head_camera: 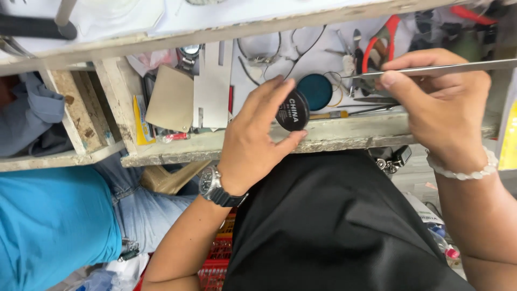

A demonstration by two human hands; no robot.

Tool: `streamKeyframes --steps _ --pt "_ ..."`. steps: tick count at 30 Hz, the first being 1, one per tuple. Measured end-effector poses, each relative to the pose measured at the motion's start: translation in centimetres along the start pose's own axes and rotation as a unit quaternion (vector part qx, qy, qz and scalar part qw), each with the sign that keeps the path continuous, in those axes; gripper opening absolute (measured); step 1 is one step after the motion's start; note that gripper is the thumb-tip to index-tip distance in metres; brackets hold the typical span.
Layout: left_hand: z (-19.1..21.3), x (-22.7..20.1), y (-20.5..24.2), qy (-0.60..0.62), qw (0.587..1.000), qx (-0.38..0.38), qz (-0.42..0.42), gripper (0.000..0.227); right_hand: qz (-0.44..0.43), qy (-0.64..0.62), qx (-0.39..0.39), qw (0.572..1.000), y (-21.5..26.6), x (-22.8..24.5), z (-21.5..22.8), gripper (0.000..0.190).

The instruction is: The person uses tweezers to manipulate small components on a silver watch band and a watch case back on a cluttered workbench. They handle the watch parts with precision tools while surrounded by various watch movements and repair equipment.

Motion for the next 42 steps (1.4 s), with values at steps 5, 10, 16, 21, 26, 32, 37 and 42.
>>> streamKeyframes --steps 5,10,16,21,26,32,37,42 --pt "-2.9 -0.7 -3.4 -0.179 0.979 0.015 -0.098 0.087 -0.007 -0.235 -0.081 0.969 0.2 -0.5 3.4 0.011" --pt "-6.7 -0.2 -5.4 -0.321 0.936 0.042 -0.138 0.089 -0.041 -0.379 -0.086 0.92 0.9 1.1 4.9 0.012" --pt "-7.7 -0.2 -5.9 -0.358 0.923 0.048 -0.135 0.084 -0.049 -0.394 -0.076 0.915 1.0 1.2 4.9 0.013" --pt "-8.9 0.0 -6.1 -0.396 0.904 0.038 -0.155 0.082 -0.057 -0.417 -0.097 0.902 0.7 1.6 4.4 0.011" --pt "-8.8 -0.3 -5.9 -0.436 0.886 0.017 -0.157 0.072 -0.047 -0.425 -0.09 0.899 1.1 2.0 3.9 0.011" --pt "-3.6 -3.3 -5.7 -0.335 0.936 0.038 -0.102 0.117 -0.054 -0.429 -0.095 0.897 1.5 1.9 4.3 0.012" --pt "4.3 -6.2 -6.7 -0.297 0.93 -0.172 -0.13 0.046 -0.035 -0.459 -0.091 0.883 1.1 1.2 4.8 0.007" --pt "7.0 -5.8 -10.2 -0.382 0.91 -0.143 -0.076 0.08 -0.024 -0.482 -0.079 0.872 1.2 0.8 4.3 0.005"
Point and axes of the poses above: each hand's wrist, its own y-axis away from the middle knuckle, its own z-axis out of the back of the hand, x = y × z, the point moved 1 cm from there along -y, towards the middle knuckle, and after that the axes turned 15 degrees about -y, right-handed, at the moved point
